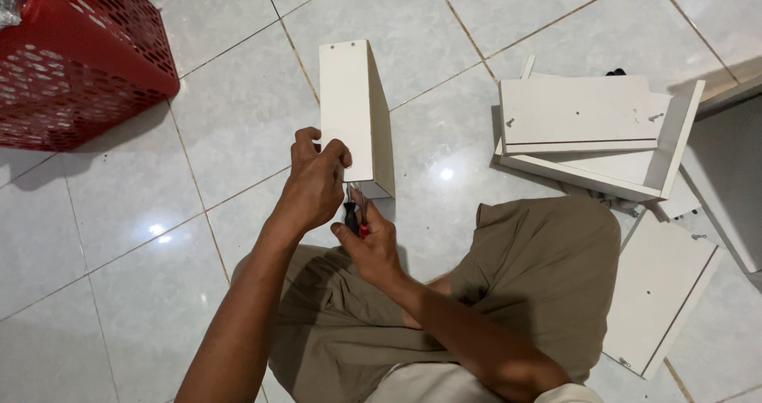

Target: The person sits on the floor and assembles a small white wooden drawer unit. They use a screwdriver to tighten screws into pre-drilled holes on the side panels, then insert wooden dowels into the corresponding holes to join the pieces together.

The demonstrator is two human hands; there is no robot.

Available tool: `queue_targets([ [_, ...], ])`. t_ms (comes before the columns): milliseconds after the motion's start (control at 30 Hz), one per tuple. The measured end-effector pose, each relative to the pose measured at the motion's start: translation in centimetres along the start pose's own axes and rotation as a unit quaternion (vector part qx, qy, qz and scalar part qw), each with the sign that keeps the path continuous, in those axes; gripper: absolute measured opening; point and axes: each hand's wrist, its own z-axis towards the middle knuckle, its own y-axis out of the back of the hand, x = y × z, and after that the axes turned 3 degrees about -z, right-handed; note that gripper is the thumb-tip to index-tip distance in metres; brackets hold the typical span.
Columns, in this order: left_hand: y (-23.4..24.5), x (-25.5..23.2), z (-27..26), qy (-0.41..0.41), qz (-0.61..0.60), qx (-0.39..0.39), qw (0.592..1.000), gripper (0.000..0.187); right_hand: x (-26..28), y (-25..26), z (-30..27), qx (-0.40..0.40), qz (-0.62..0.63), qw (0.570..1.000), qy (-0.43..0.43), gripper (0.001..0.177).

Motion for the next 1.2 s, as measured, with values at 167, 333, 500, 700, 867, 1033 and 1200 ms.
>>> queue_targets([
  [167, 0.2, 0.5, -0.4, -0.002, -0.049, -0.024, 0.999, 0.029, -0.1, 0.0, 0.0, 0.004, 0.002, 0.999, -0.032, 0.062],
  [333, -0.7, 1.1, -1.0, 0.038, -0.148, -0.139, 0.978, 0.055, 0.8, 0.1, -1.1, 0.023, -0.009, 0.997, -0.071, 0.060],
  [500, -2.1, 2.4, -1.4, 0.184, -0.329, -0.135, 0.916, 0.049, 0.9, 0.2, -1.4, 0.024, -0.049, 0.998, -0.041, 0.061],
  [700, -3.3, 3.2, -1.9, 0.153, -0.415, -0.148, 0.885, 0.041, 0.9, 0.2, -1.0, 0.007, -0.090, 0.996, -0.024, 0.061],
  [867, -3.4, 3.4, -2.2, 0.158, -0.425, -0.144, 0.879, 0.039, 1.2, 0.0, -1.0, 0.012, -0.026, 0.996, -0.084, 0.057],
  [1033, -4.4, 3.6, -3.6, 0.176, -0.437, -0.157, 0.868, 0.040, 1.1, -0.4, -0.4, 0.007, -0.034, 0.997, -0.069, 0.060],
  [1200, -6.8, 4.8, -6.2, 0.175, -0.404, -0.130, 0.888, 0.027, 1.2, 0.0, 0.0, 0.024, -0.035, 0.999, -0.031, 0.060],
])
